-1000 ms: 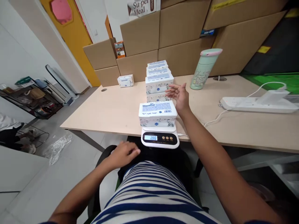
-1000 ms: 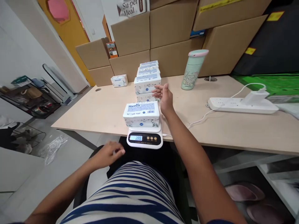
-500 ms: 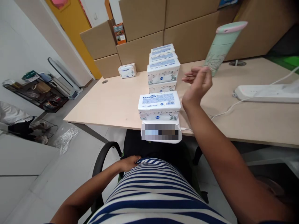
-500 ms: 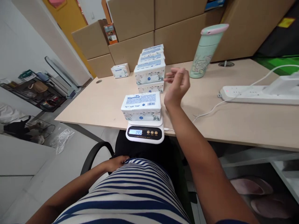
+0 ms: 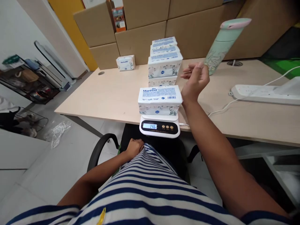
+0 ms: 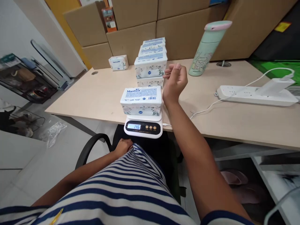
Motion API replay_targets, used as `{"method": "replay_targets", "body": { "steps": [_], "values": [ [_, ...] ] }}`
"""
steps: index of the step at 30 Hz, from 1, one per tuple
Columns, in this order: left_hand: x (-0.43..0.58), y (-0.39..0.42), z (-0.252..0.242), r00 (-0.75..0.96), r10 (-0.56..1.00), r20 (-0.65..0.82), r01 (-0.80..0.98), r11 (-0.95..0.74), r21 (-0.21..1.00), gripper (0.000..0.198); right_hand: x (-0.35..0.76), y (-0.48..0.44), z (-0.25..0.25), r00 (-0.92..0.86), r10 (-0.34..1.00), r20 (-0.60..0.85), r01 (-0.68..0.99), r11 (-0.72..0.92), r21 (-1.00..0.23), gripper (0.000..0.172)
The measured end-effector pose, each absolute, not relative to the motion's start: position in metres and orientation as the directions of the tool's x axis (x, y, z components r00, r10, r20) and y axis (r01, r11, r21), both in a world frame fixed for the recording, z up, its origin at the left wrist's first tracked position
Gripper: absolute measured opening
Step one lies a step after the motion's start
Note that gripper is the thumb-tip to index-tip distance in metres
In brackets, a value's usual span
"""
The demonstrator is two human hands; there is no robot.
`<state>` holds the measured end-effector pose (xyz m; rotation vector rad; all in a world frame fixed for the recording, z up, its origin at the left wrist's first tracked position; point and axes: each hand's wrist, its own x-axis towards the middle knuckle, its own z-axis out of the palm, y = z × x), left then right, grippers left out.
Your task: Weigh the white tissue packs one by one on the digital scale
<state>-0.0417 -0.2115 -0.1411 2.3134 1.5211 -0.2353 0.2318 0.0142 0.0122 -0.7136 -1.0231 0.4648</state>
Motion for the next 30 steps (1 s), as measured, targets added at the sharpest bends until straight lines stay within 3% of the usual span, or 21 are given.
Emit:
{"method": "replay_targets", "body": {
  "steps": [4,10,17,20,23,27,29,30],
  "values": [
    [-0.029,-0.201,-0.150,0.417,0.851,-0.318,0.906,-0.362,0.219,0.034,0.236,0.014,0.012,0.461,0.634,0.621,0.054,0.678,-0.733,0.064],
    [-0.084,-0.230,-0.144,0.700,0.672,-0.240,0.705,-0.600,0.377,0.029,0.236,0.021,0.006,0.508,0.579,0.638,0.153,0.668,-0.728,0.064],
    [-0.062,-0.216,-0.138,0.542,0.759,-0.362,0.837,-0.447,0.315,0.034,0.231,0.022,0.007,0.557,0.526,0.643,0.208,0.661,-0.721,0.063],
    [-0.055,-0.204,-0.128,0.622,0.702,-0.346,0.757,-0.427,0.495,0.038,0.227,0.017,0.010,0.558,0.523,0.644,0.196,0.672,-0.714,0.062],
    [-0.064,-0.202,-0.099,0.708,0.617,-0.343,0.615,-0.302,0.729,0.041,0.223,0.011,0.010,0.563,0.533,0.632,0.177,0.669,-0.722,0.062],
    [-0.083,-0.202,-0.036,0.709,0.543,-0.450,0.471,0.110,0.875,0.051,0.219,0.004,0.010,0.541,0.562,0.625,0.155,0.664,-0.732,0.061],
    [-0.089,-0.200,-0.002,0.698,0.626,-0.348,0.229,0.265,0.937,0.057,0.219,0.002,0.011,0.523,0.581,0.624,0.134,0.667,-0.733,0.061],
    [-0.090,-0.199,0.013,0.667,0.703,-0.247,0.083,0.259,0.962,0.057,0.220,0.002,0.012,0.518,0.586,0.624,0.126,0.669,-0.732,0.060]
  ]
}}
